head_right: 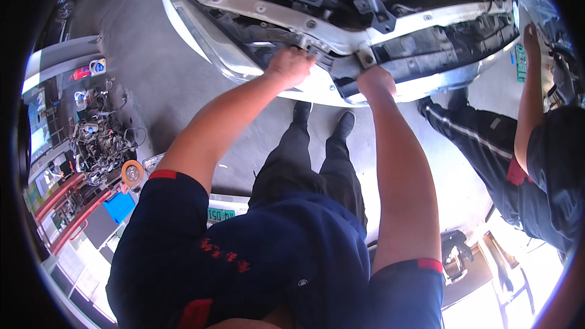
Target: The person holds a large grey bumper piece and then works on the front of a car by hand and with a tool, while a second person assists by holding the bumper in place at the front of the vehicle.
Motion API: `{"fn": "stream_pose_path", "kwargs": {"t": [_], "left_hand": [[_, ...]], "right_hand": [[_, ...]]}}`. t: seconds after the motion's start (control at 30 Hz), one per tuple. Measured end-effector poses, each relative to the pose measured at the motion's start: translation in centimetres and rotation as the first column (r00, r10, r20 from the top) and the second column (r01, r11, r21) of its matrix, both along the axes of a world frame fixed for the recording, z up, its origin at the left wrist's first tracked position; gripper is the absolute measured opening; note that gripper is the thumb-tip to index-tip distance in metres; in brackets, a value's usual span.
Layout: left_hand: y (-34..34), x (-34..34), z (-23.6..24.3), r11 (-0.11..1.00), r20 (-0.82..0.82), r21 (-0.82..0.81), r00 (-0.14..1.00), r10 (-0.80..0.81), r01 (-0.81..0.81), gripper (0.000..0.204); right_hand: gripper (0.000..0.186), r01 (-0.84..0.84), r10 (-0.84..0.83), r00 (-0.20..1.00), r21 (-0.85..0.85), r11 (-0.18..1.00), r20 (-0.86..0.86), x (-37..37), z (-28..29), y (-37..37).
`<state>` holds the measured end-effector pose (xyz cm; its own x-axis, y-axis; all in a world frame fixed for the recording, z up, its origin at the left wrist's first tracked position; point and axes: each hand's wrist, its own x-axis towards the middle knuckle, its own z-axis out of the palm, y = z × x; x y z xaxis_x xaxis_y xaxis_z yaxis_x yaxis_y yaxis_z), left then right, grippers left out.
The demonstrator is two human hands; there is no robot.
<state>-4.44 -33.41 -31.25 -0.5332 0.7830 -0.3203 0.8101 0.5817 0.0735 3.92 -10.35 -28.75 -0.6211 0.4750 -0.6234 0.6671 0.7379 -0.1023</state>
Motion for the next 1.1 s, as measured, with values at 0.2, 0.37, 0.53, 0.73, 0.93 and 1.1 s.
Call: {"fn": "stream_pose_path", "kwargs": {"t": [0.2,0.37,0.53,0.73,0.93,1.1], "left_hand": [[-0.3,-1.3,-2.9,0.988,-0.048,0.052,0.989,-0.143,0.145,0.016],[0.1,-1.3,-3.4,0.987,0.015,0.003,0.987,-0.160,0.160,0.016],[0.5,-1.3,-3.8,0.980,-0.087,0.129,0.986,-0.142,0.152,0.015],[0.8,-0.8,-5.7,0.987,-0.023,0.158,1.000,-0.012,0.016,0.014],[-1.7,-1.4,-7.0,0.970,-0.062,0.237,0.996,0.071,-0.055,0.014],[-0.1,-1.4,-1.8,0.990,-0.047,0.079,0.992,-0.114,0.118,0.016]], "right_hand": [[0.025,-0.406,0.377,0.910,0.184,0.895,0.171,-1.8,1.5,-2.3],[0.036,-0.040,0.032,0.994,0.073,0.997,0.108,-2.0,1.5,-1.6],[0.031,-0.176,0.165,0.984,0.183,0.967,0.073,-1.8,0.4,-1.7],[0.015,-0.606,0.591,0.792,0.312,0.731,0.154,-0.5,2.3,-3.3],[0.012,0.595,-0.624,0.773,-0.473,0.650,0.115,0.2,0.2,-0.3],[0.016,0.451,-0.577,0.816,-0.641,0.621,0.015,2.9,-0.8,2.6]]}}
